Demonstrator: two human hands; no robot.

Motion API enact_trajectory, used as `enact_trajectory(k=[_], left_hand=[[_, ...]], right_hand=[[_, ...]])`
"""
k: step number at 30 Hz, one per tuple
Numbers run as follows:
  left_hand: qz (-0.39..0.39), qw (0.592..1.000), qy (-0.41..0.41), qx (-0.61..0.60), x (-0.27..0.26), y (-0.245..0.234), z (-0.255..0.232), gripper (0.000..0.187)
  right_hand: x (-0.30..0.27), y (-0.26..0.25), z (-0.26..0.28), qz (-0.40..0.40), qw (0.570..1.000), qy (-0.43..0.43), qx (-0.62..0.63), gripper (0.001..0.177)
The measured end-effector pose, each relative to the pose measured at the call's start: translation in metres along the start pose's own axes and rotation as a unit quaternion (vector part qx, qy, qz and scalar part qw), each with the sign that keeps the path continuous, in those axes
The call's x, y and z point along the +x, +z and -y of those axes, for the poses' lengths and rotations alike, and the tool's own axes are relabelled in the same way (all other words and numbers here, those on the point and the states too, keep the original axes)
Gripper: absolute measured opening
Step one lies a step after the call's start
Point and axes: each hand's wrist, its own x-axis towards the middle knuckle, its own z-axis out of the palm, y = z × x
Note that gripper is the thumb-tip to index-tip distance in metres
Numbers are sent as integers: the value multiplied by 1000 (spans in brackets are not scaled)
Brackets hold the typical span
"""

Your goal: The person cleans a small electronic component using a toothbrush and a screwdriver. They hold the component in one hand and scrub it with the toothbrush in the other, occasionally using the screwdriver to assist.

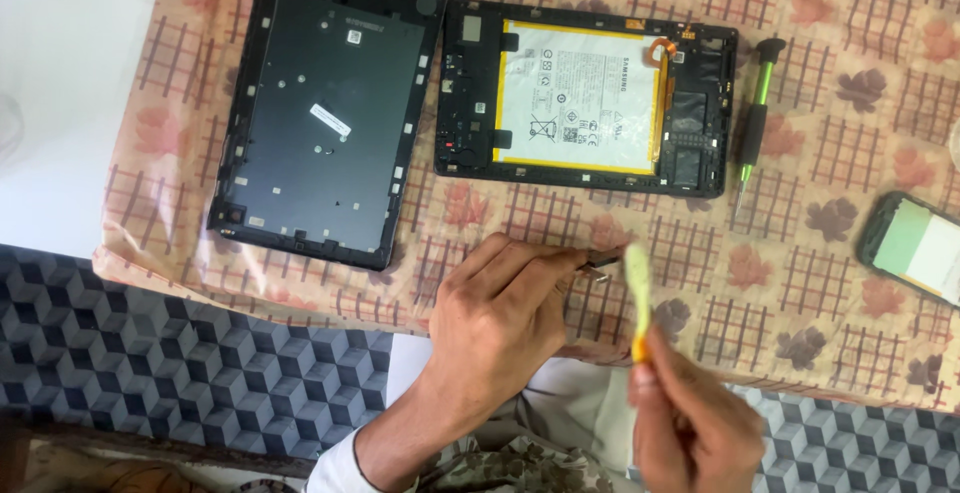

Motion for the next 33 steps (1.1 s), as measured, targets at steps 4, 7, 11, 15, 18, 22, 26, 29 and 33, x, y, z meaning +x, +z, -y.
enact_trajectory(k=[4, 7, 11, 15, 18, 22, 26, 29, 33], left_hand=[[-2, 1000, -2, -5, 2, 1, -1, 29], [1, 1000, 1, -6, 1, 0, -1, 28], [9, 999, -4, -35, 0, -3, 2, 28], [37, 985, -96, -135, -2, -12, 1, 27], [35, 970, -138, -197, -1, -20, -2, 20], [90, 917, -201, -332, 4, -31, -7, 14], [139, 876, -269, -375, 6, -36, -11, 23], [124, 850, -238, -453, 8, -30, -7, 19], [100, 837, -184, -505, 3, -24, 0, 15]], right_hand=[[3, -6, -5, -28, 991, 111, 68, 39], [-10, -7, -14, -1, 995, 88, 47, 38], [-11, -10, -10, -49, 976, 122, 173, 38], [-12, -9, -8, -8, 967, 153, 202, 38], [-14, -11, -9, -57, 958, 128, 252, 39], [-9, -5, -3, 20, 945, 105, 309, 41], [-6, 11, 3, 7, 978, 100, 182, 37], [-11, 10, -6, -2, 978, 70, 195, 36], [-16, -9, -42, 147, 939, 113, 290, 56]])
